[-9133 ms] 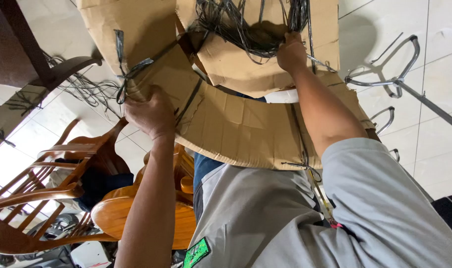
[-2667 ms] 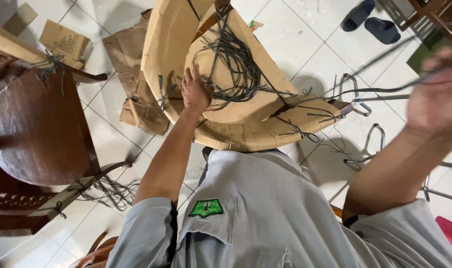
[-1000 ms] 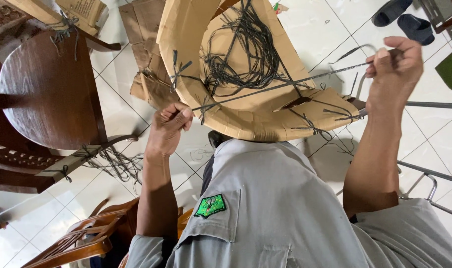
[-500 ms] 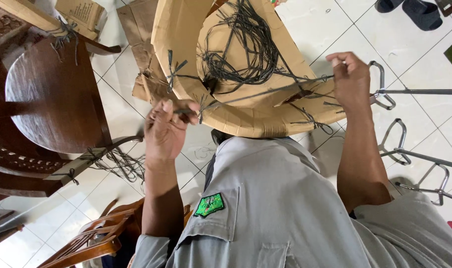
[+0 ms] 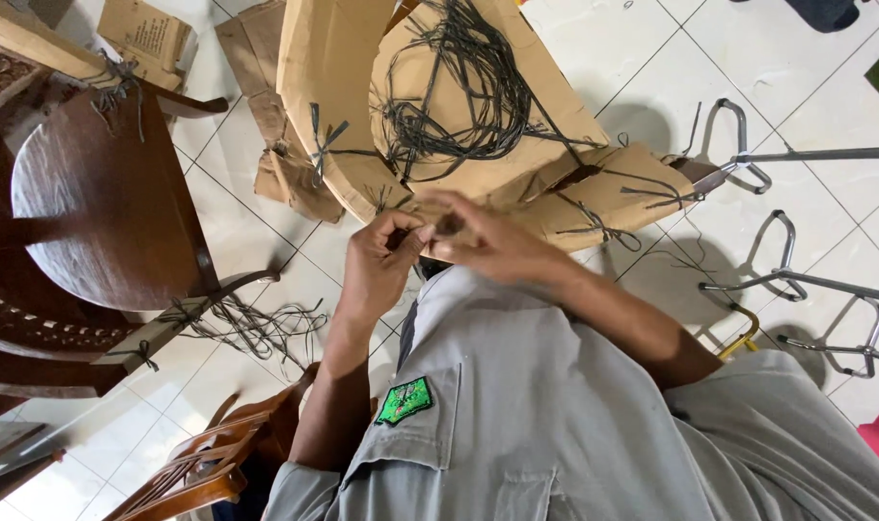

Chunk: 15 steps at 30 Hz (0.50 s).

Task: Tying black plastic cords through cardboard packaging to secure furniture components

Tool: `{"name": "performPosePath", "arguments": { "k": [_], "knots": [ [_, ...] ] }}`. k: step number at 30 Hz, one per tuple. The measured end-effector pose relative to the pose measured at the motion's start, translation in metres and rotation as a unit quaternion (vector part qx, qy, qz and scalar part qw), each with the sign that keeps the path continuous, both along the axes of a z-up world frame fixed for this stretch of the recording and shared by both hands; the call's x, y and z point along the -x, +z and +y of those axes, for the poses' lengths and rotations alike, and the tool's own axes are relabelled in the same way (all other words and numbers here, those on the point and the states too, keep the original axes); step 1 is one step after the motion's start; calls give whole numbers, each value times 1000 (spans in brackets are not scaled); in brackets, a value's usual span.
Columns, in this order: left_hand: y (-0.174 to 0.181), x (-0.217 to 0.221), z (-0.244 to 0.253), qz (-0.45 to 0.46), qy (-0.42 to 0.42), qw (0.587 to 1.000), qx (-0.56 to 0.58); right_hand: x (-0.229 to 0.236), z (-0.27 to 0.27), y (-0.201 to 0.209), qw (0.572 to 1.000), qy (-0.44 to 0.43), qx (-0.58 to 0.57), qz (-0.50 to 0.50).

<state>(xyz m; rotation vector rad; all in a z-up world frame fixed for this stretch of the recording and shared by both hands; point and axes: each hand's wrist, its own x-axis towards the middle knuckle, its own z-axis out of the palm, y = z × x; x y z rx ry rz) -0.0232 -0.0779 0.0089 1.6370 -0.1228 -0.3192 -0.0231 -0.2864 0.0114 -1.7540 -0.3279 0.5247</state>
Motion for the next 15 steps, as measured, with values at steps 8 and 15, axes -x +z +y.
{"name": "performPosePath", "arguments": {
  "k": [8, 15],
  "knots": [
    [0, 6, 11, -35, 72, 996, -45, 18, 16, -12, 975, -209, -56, -43],
    [-29, 14, 24, -9, 68, 998, 5, 16, 16, -19, 982, -168, -21, -86]
  ]
}}
